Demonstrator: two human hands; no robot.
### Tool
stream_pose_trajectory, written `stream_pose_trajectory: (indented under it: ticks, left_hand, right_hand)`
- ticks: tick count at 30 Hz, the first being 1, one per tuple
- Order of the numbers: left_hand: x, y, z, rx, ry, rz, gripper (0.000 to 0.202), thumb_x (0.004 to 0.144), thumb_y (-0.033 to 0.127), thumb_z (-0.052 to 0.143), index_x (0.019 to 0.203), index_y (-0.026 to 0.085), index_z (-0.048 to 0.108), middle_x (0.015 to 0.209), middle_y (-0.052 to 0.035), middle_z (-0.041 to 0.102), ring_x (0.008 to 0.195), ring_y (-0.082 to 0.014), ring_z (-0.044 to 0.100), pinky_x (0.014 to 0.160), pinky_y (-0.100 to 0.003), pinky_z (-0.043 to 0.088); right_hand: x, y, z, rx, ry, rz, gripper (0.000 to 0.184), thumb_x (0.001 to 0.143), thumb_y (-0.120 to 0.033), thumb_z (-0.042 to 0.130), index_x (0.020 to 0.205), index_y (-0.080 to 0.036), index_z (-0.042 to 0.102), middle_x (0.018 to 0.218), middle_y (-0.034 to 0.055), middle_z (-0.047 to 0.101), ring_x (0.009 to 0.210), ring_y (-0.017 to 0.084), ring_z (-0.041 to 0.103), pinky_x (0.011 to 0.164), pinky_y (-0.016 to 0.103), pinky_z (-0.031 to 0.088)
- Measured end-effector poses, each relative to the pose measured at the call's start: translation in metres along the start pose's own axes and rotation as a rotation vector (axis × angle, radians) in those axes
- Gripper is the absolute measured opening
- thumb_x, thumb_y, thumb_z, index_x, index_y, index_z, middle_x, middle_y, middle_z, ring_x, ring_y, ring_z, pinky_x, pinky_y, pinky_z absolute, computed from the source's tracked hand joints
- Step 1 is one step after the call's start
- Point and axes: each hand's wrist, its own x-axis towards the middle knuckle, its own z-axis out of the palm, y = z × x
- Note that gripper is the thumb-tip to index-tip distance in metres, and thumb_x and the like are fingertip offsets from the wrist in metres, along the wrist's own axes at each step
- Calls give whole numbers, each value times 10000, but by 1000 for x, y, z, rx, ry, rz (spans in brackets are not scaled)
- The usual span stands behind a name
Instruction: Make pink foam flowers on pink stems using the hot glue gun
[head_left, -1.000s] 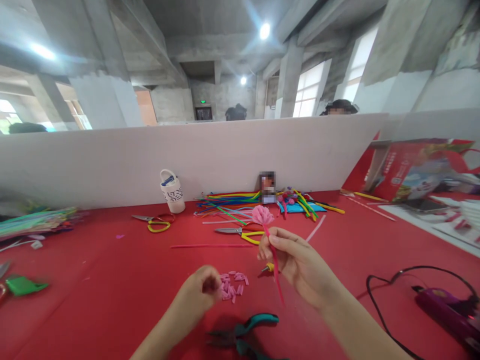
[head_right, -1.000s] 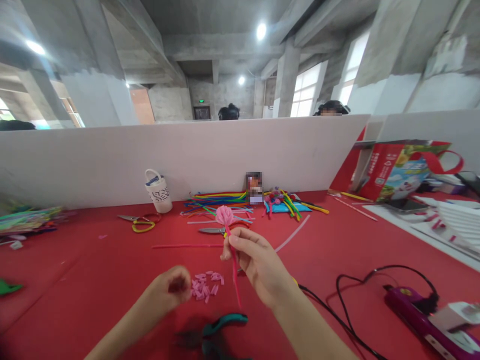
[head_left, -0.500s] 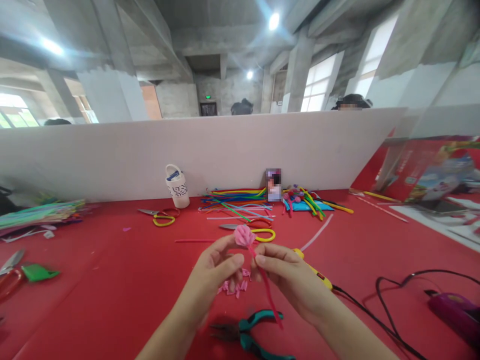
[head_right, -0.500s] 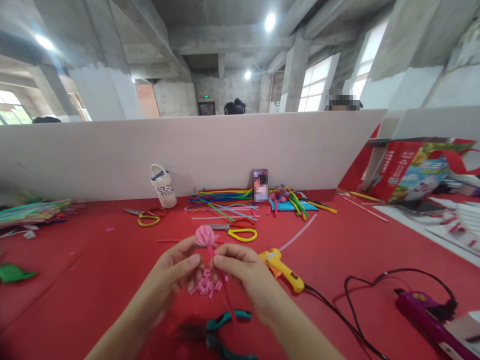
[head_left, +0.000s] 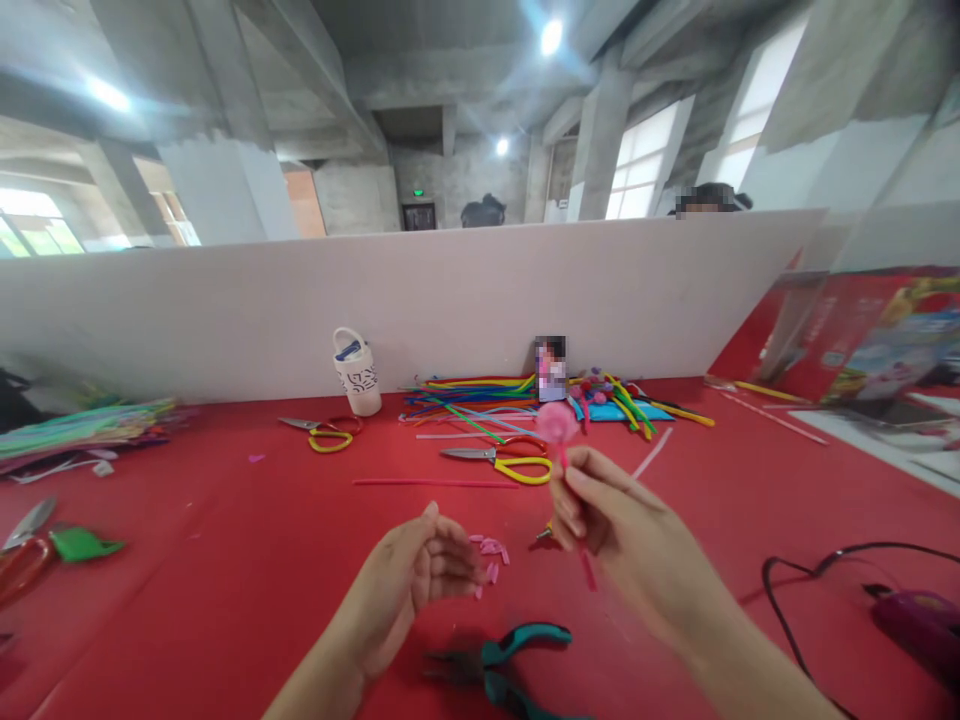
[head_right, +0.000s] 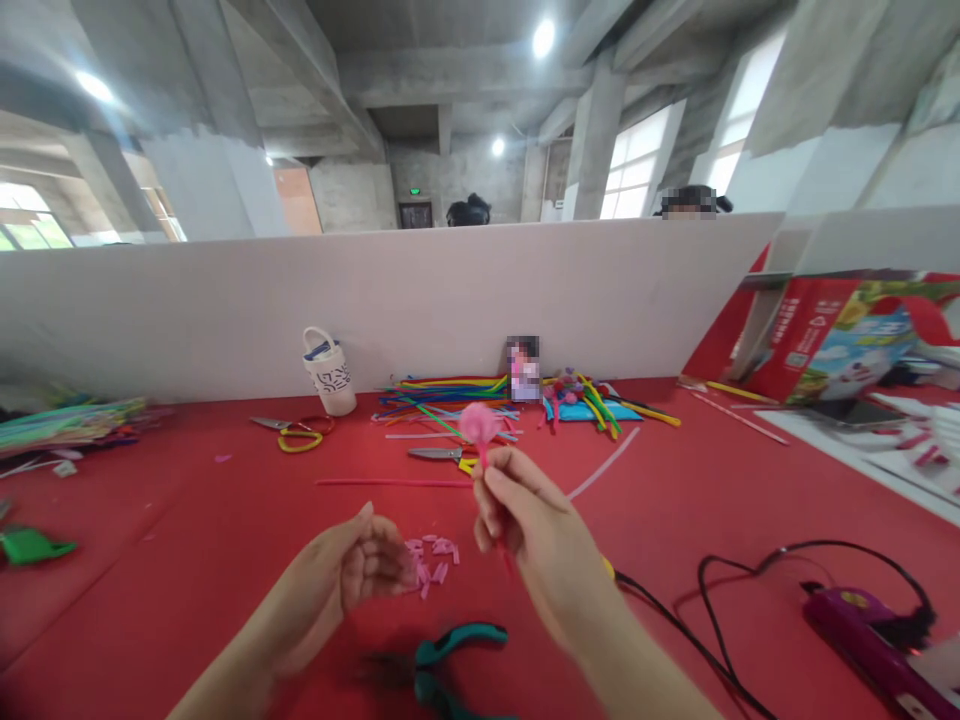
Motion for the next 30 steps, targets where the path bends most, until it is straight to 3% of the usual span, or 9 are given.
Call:
stream_pose_trajectory:
  ticks: [3, 7, 14, 17, 19, 23, 25, 28, 30]
  left_hand:
    - [-4, 4, 7, -315, -45, -71, 320, 877, 342, 448, 809, 98, 644, 901, -159, 713, 876, -231, 661, 846, -349, 469]
    - [-7, 7, 12, -500, -9, -74, 335, 908, 234, 385, 776, 98, 662, 904, -153, 727, 900, -215, 669, 895, -346, 463]
    - [-17, 2, 20, -604, 23, -55, 266, 889, 160, 407, 816, 132, 662, 895, -89, 732, 871, -182, 675, 904, -319, 458]
    - [-20, 1, 24, -606, -49, -45, 234, 871, 176, 426, 820, 159, 654, 894, -77, 723, 895, -196, 659, 897, -339, 450]
    - [-20, 0, 23, -516, -50, -1, 181, 849, 213, 471, 823, 167, 644, 839, -71, 719, 848, -192, 655, 871, -340, 450]
    - [-10, -6, 6, 19, 217, 159, 237, 762, 319, 615, 588, 179, 536, 501, 14, 602, 534, -119, 546, 619, -233, 436]
    - [-3, -9, -5, 180, 249, 135, 234, 703, 323, 662, 579, 184, 520, 479, 21, 584, 490, -119, 501, 527, -225, 390]
    - [2, -7, -15, 216, 228, 173, 350, 466, 135, 796, 757, 185, 606, 732, -8, 667, 710, -163, 581, 635, -236, 412]
    - [-2, -2, -14, 216, 174, 195, 354, 514, 158, 790, 829, 184, 631, 853, -30, 667, 804, -177, 583, 723, -256, 416]
  right_hand:
    - [0, 27, 8, -211, 51, -23, 188, 661, -338, 688, 732, -220, 560, 574, -67, 433, 456, 77, 314, 424, 202, 263]
    - [0, 52, 14, -335, 59, -67, 193, 577, -223, 713, 743, -211, 616, 592, -53, 478, 529, 109, 396, 488, 224, 320]
    - [-3, 52, 17, -488, 121, -187, 135, 596, -124, 574, 661, -213, 652, 619, -11, 618, 598, 166, 517, 570, 265, 382]
    - [-2, 47, 15, -506, 125, -229, 130, 616, -139, 538, 651, -220, 633, 612, -8, 615, 609, 172, 528, 587, 271, 393]
    - [2, 42, 11, -513, 148, -245, 92, 652, -162, 527, 648, -222, 597, 600, -13, 586, 591, 161, 500, 572, 266, 377]
    - [9, 32, 4, -531, 123, -208, 161, 742, -261, 528, 589, -218, 502, 489, -46, 413, 494, 124, 378, 494, 253, 309]
    - [10, 30, 4, -544, 29, -161, 185, 715, -268, 563, 562, -213, 475, 474, -67, 335, 461, 102, 314, 464, 240, 276]
    - [8, 31, 6, -563, -144, -86, 103, 626, -172, 586, 712, -207, 542, 498, -94, 317, 454, 83, 290, 445, 211, 255]
    - [7, 33, 8, -584, -229, -48, 160, 632, -164, 563, 788, -201, 559, 520, -93, 349, 462, 78, 298, 448, 199, 261]
